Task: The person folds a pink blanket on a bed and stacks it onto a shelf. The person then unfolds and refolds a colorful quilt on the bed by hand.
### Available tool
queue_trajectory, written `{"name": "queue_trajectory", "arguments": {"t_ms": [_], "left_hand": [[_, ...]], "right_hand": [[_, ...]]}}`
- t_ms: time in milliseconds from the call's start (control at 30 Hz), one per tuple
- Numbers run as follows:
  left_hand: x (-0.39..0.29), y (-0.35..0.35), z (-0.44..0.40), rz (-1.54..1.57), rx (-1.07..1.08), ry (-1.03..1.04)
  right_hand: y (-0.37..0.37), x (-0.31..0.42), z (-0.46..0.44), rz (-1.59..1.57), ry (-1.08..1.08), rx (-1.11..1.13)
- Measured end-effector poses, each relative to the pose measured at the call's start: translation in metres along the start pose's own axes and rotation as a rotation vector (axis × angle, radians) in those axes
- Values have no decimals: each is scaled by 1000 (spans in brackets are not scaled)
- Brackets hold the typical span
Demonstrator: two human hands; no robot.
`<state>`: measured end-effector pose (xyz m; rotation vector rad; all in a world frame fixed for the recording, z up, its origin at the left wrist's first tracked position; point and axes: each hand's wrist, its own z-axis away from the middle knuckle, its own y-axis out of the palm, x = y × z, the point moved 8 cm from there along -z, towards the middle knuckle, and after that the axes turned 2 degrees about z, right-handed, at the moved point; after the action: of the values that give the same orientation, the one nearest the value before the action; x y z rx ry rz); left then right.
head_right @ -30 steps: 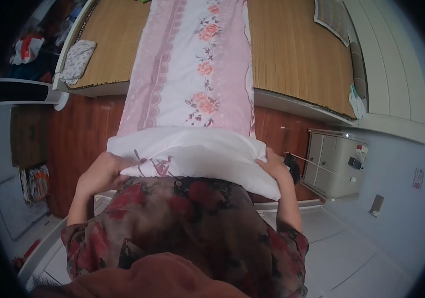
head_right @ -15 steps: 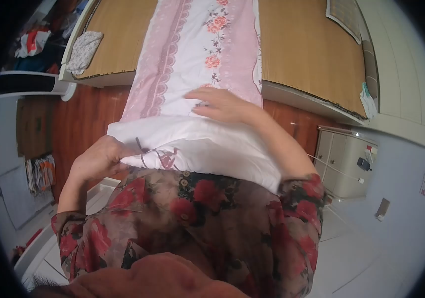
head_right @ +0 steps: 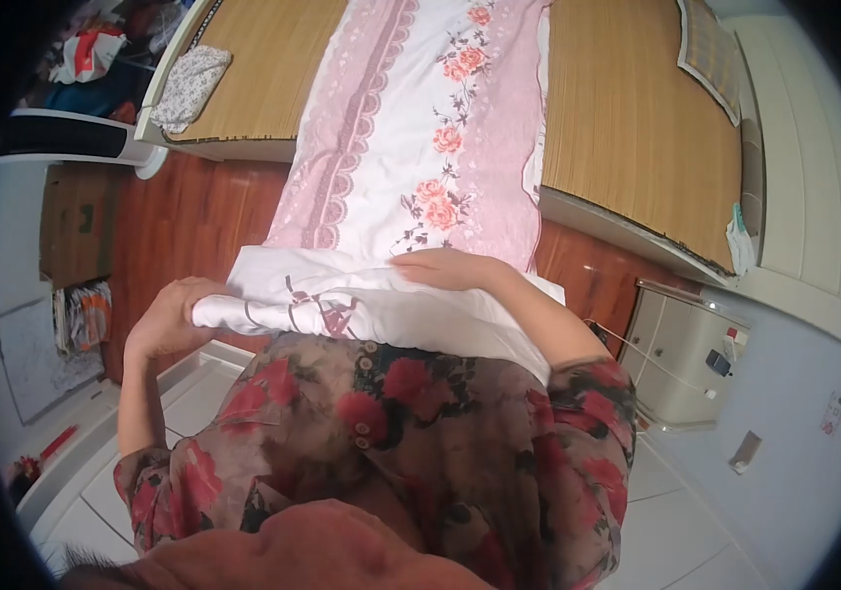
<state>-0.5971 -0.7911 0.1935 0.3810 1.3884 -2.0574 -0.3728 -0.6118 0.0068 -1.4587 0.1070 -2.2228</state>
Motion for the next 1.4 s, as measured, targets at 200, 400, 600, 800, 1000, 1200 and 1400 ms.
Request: {"name": "queue_trajectory", "arguments": {"t_ms": [200,400,600,800,1000,1200,1400], "left_hand": [[63,49,26,707,-86,-179],[87,79,5,554,-240,-71],[111,83,-17,108,-272,-93],[126,89,-34,285,-270,0],[145,68,-83,564,-351,-51],[212,119,-166,1060,-615,-546],[215,137,-155,1109,-637,-618]], "right_hand": [[-20,-47,171,-75,290,-579],[33,-46,254,392,558,-749],[52,-67,248,636,539,-732],[15,-59,225,295,309,-913],[-51,-110,217,-309,382,-1246],[-65,-197,132,-1093,288,-1202],[-52,-218,147,-907,502,-1207]]}}
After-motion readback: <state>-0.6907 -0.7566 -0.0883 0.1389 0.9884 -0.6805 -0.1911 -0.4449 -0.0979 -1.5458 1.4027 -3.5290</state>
